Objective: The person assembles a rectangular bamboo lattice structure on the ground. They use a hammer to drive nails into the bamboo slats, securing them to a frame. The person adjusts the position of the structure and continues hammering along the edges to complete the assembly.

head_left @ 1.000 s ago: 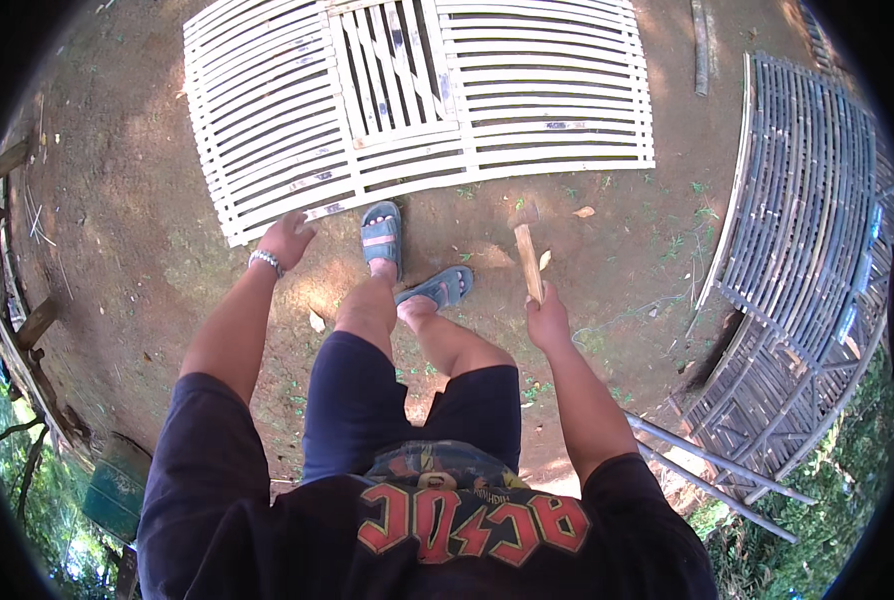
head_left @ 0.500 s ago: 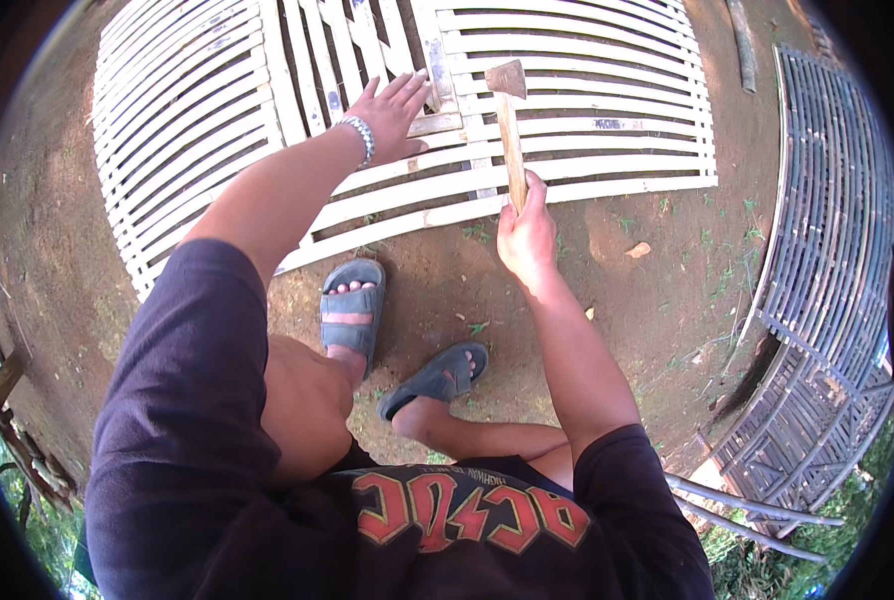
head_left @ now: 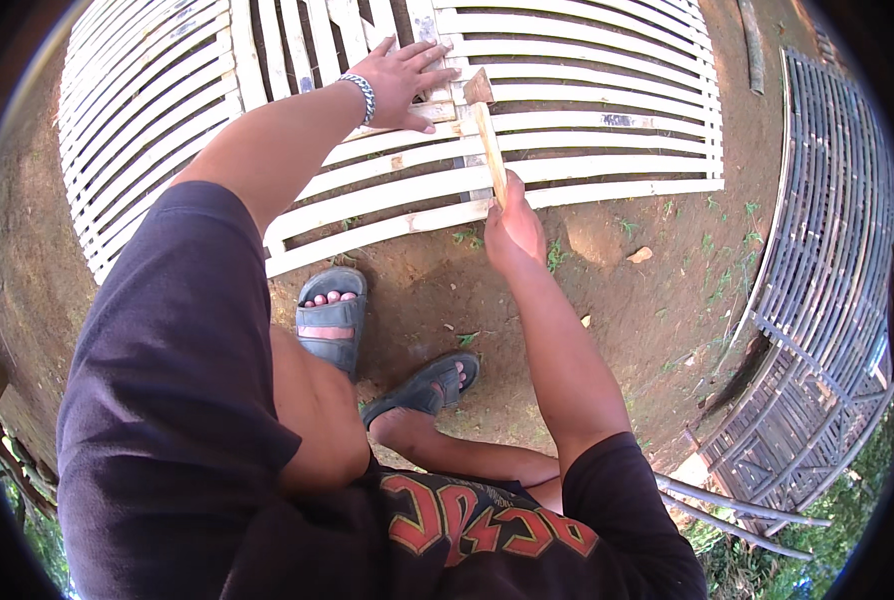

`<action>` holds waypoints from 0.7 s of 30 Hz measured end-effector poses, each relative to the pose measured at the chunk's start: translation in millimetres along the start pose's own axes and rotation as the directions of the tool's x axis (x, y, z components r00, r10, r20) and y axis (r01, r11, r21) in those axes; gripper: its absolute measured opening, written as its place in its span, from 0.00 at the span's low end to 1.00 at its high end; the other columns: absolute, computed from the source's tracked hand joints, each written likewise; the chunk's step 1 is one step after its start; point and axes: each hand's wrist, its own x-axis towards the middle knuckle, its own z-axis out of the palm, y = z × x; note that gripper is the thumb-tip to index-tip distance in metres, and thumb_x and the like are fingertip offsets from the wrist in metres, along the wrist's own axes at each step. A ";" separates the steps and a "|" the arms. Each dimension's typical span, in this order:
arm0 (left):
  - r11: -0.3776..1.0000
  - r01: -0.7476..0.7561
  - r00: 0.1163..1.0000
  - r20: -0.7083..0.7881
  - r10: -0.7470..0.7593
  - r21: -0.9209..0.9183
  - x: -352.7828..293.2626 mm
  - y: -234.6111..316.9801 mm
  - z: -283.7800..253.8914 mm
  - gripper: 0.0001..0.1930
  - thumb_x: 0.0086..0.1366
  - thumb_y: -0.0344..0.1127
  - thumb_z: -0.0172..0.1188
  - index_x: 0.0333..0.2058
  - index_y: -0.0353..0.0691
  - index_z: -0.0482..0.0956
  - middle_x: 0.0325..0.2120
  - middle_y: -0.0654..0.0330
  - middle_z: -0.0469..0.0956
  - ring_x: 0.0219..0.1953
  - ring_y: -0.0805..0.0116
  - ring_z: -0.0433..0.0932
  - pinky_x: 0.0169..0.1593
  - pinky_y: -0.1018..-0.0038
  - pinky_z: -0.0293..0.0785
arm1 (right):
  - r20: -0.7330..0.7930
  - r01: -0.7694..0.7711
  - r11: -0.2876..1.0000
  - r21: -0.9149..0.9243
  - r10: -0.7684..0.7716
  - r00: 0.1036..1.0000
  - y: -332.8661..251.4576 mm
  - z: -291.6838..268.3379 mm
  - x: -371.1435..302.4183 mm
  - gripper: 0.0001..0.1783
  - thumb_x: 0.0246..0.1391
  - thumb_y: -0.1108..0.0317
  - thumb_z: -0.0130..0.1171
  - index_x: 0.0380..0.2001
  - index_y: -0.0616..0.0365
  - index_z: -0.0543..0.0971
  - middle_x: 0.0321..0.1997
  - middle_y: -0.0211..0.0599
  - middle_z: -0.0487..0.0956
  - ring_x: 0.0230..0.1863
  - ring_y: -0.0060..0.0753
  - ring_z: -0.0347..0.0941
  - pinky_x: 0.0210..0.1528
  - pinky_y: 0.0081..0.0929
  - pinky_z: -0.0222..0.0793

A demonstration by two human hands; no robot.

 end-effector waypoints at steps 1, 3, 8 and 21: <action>1.000 -0.001 1.000 0.009 0.001 0.007 1.8 0.4 -0.5 0.51 0.61 0.76 0.57 0.77 0.67 0.47 0.79 0.65 0.43 0.79 0.63 0.44 0.79 0.47 0.41 | 0.011 -0.014 1.000 -0.002 0.014 1.000 -0.7 -0.9 2.3 0.30 0.70 0.63 0.49 0.72 0.43 0.56 0.57 0.56 0.79 0.58 0.64 0.76 0.61 0.56 0.69; 1.000 -0.003 1.000 0.027 0.003 0.020 4.4 2.3 -3.8 0.51 0.61 0.75 0.58 0.77 0.67 0.47 0.79 0.66 0.42 0.79 0.64 0.44 0.79 0.47 0.41 | -0.022 0.037 0.999 -0.009 -0.037 0.999 2.1 -5.7 2.2 0.29 0.70 0.63 0.49 0.71 0.46 0.58 0.56 0.58 0.80 0.56 0.63 0.78 0.58 0.55 0.72; 1.000 0.011 0.999 0.042 -0.011 0.000 4.9 -0.5 -1.5 0.51 0.60 0.75 0.59 0.77 0.67 0.48 0.79 0.67 0.42 0.79 0.64 0.44 0.79 0.48 0.42 | -0.283 0.315 0.929 0.193 -0.254 0.925 1.8 -23.4 -3.7 0.29 0.68 0.64 0.52 0.69 0.54 0.61 0.58 0.55 0.79 0.56 0.61 0.78 0.57 0.52 0.74; 0.999 0.038 0.995 0.090 -0.037 -0.001 6.5 -0.3 -9.8 0.54 0.58 0.77 0.59 0.77 0.70 0.45 0.79 0.70 0.38 0.80 0.66 0.42 0.80 0.51 0.40 | -0.196 0.342 0.940 -0.018 -0.338 0.920 17.1 -40.4 20.5 0.25 0.71 0.63 0.51 0.64 0.63 0.62 0.39 0.57 0.82 0.37 0.56 0.83 0.42 0.49 0.77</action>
